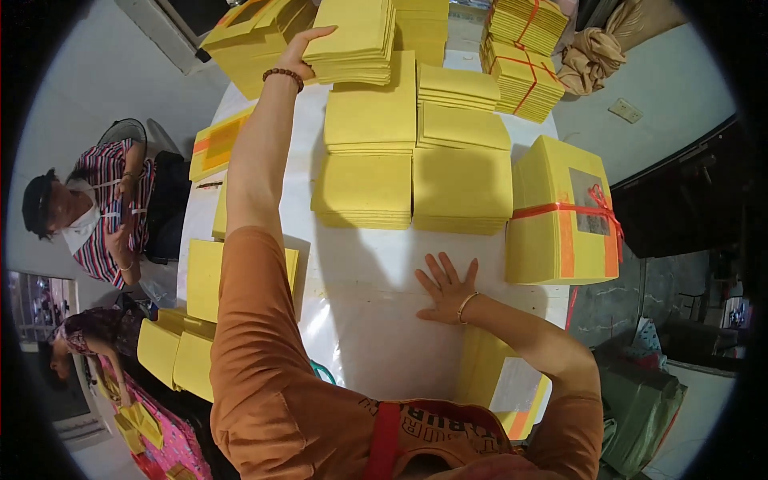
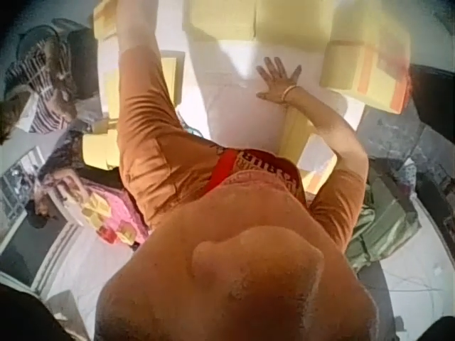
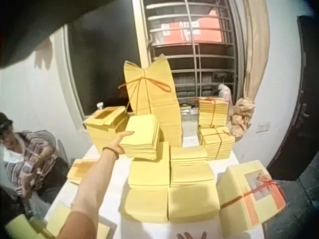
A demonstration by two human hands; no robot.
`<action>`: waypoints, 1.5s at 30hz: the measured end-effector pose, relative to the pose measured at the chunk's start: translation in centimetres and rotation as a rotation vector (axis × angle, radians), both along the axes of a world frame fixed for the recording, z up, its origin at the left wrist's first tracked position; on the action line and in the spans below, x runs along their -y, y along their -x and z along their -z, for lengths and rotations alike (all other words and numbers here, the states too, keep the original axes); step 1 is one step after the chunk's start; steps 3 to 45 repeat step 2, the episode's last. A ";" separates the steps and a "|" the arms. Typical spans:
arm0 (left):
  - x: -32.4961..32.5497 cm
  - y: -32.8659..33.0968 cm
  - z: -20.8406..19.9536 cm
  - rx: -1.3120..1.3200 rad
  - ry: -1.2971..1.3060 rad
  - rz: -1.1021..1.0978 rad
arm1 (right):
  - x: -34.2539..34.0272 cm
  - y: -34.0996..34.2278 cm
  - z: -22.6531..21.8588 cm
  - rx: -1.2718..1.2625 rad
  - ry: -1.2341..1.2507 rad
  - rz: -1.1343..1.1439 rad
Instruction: Folding and stacking yellow ritual paper sheets with silver foil centers.
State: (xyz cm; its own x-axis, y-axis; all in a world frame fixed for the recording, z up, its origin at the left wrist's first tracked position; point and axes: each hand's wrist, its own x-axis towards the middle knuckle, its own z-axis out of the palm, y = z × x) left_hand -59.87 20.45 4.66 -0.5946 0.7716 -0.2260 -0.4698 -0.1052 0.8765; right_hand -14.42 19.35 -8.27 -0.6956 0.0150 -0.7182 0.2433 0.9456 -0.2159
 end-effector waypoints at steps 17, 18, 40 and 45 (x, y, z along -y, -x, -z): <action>-0.7 0.8 1.4 0.013 0.001 -0.005 | -0.1 0.1 0.1 0.013 -0.014 -0.013; -0.7 0.8 1.4 0.013 0.001 -0.005 | -0.1 0.1 0.1 0.013 -0.014 -0.013; -0.7 0.8 1.4 0.013 0.001 -0.005 | -0.1 0.1 0.1 0.013 -0.014 -0.013; -0.7 0.8 1.4 0.013 0.001 -0.005 | -0.1 0.1 0.1 0.013 -0.014 -0.013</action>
